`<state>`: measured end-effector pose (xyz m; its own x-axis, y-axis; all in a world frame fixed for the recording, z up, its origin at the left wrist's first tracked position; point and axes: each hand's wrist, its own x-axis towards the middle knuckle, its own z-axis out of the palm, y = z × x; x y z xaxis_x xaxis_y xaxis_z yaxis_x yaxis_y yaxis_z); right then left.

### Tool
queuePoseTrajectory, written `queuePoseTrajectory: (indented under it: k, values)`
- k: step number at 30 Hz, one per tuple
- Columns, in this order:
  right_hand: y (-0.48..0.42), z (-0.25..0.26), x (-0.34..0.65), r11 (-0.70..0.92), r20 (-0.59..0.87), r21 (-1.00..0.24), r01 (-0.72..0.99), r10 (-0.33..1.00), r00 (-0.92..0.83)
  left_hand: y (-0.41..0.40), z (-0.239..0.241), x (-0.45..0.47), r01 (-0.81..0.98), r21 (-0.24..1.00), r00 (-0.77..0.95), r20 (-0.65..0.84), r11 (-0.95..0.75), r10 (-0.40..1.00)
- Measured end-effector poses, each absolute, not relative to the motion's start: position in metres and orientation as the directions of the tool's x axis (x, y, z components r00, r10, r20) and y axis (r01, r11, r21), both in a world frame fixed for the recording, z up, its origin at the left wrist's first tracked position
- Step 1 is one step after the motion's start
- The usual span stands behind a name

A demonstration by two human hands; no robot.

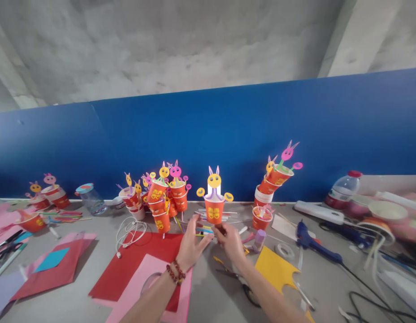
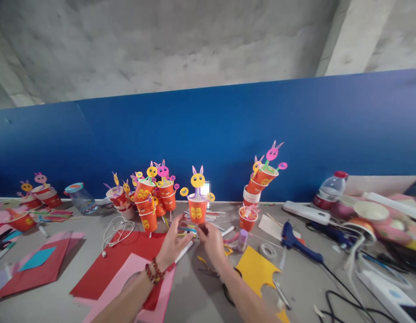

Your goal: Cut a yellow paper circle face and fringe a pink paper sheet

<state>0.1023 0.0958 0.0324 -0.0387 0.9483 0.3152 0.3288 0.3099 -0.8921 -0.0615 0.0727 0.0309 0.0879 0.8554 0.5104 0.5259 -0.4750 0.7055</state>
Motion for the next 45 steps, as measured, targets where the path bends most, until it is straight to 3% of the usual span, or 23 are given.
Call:
queuePoseTrajectory:
  k: [9,18,29,37,45]
  values:
    - [0.17,0.051,0.073,0.331,0.397,-0.835,0.44,0.916,0.064,0.103,-0.006,-0.077,0.79,0.438,0.264,0.39,-0.43,0.882]
    - [0.174,0.046,0.08,0.311,0.424,-0.775,0.55,0.901,0.089,0.189,-0.009,-0.056,0.907,0.25,0.252,0.321,-0.338,0.913]
    - [0.195,0.04,0.079,0.277,0.359,-0.765,0.582,0.933,0.027,0.173,-0.016,-0.053,0.895,0.207,0.326,0.305,-0.396,0.895]
    - [0.212,0.028,0.06,0.258,0.312,-0.761,0.595,0.95,-0.013,0.14,-0.018,-0.056,0.843,0.235,0.409,0.304,-0.483,0.861]
    - [0.227,0.011,0.048,0.234,0.235,-0.77,0.593,0.969,-0.076,0.116,-0.025,-0.087,0.836,0.267,0.387,0.332,-0.479,0.86]
